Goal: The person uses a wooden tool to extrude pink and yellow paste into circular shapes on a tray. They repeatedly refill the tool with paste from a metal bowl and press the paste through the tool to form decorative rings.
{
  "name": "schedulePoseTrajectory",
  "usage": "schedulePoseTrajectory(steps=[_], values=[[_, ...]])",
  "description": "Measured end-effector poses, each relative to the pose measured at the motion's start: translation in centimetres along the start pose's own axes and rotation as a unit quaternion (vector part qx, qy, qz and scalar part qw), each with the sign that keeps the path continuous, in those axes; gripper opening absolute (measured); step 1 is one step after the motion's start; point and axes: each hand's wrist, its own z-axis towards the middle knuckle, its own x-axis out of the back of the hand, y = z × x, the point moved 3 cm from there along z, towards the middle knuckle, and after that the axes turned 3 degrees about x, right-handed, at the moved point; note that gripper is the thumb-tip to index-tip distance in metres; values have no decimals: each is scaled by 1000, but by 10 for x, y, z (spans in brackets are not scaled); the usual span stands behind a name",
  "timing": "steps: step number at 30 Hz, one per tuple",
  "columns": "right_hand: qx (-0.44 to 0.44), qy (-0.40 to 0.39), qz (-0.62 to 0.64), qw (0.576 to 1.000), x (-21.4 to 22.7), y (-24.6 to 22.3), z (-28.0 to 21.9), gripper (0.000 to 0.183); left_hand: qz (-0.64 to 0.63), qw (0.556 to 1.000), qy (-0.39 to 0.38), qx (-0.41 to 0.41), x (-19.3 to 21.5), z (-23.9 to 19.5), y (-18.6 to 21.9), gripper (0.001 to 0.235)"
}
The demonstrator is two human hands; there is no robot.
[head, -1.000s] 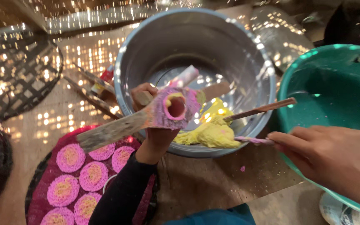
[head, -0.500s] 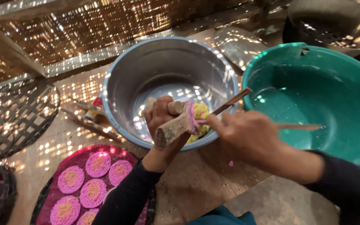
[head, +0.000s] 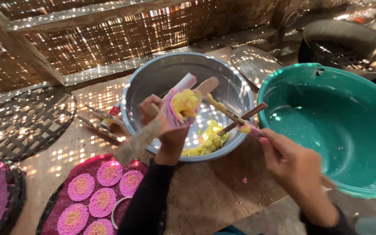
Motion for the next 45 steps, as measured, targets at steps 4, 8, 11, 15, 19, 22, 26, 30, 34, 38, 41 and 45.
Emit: schedulePoseTrajectory(steps=[4, 8, 11, 15, 19, 22, 26, 30, 34, 38, 41, 45], values=[[6, 40, 171, 984, -50, 0, -12, 17, -136, 988, 51, 60, 2, -19, 26, 68], [28, 27, 181, 983, -69, -5, -22, 19, 116, 992, 37, -27, 5, -15, 31, 61], [62, 2, 177, 982, -57, -7, -23, 21, 65, 997, 26, 19, 8, 3, 18, 56], [34, -110, 68, 991, -37, 7, -11, 25, -6, 1000, 1, 2, 27, 31, 5, 53], [25, -277, -162, 947, -65, 27, 20, 28, -190, 978, 38, 78, 75, 36, -28, 49], [122, -284, -202, 929, -101, 22, 39, 30, -331, 916, 76, 213, 115, 19, -64, 46], [117, -337, 337, 871, -137, -21, 17, 39, -421, 838, 52, 342, 154, -14, -97, 42], [-47, -521, 767, 373, -163, -108, -71, 91, -453, 787, 50, 416, 197, -56, -113, 38], [-134, -544, 822, 98, -155, -144, -136, 118, -420, 795, 39, 435, 238, -88, -124, 34], [-161, -405, 802, 409, -146, -116, -112, 112, -242, 903, -21, 354, 278, -84, -111, 30], [-64, -381, 754, 532, -134, -103, -83, 118, -19, 954, -171, 246, 291, -87, -64, 27], [-1, -377, 687, 621, -125, -115, -85, 130, 109, 975, -190, 28, 292, -95, 2, 40]])
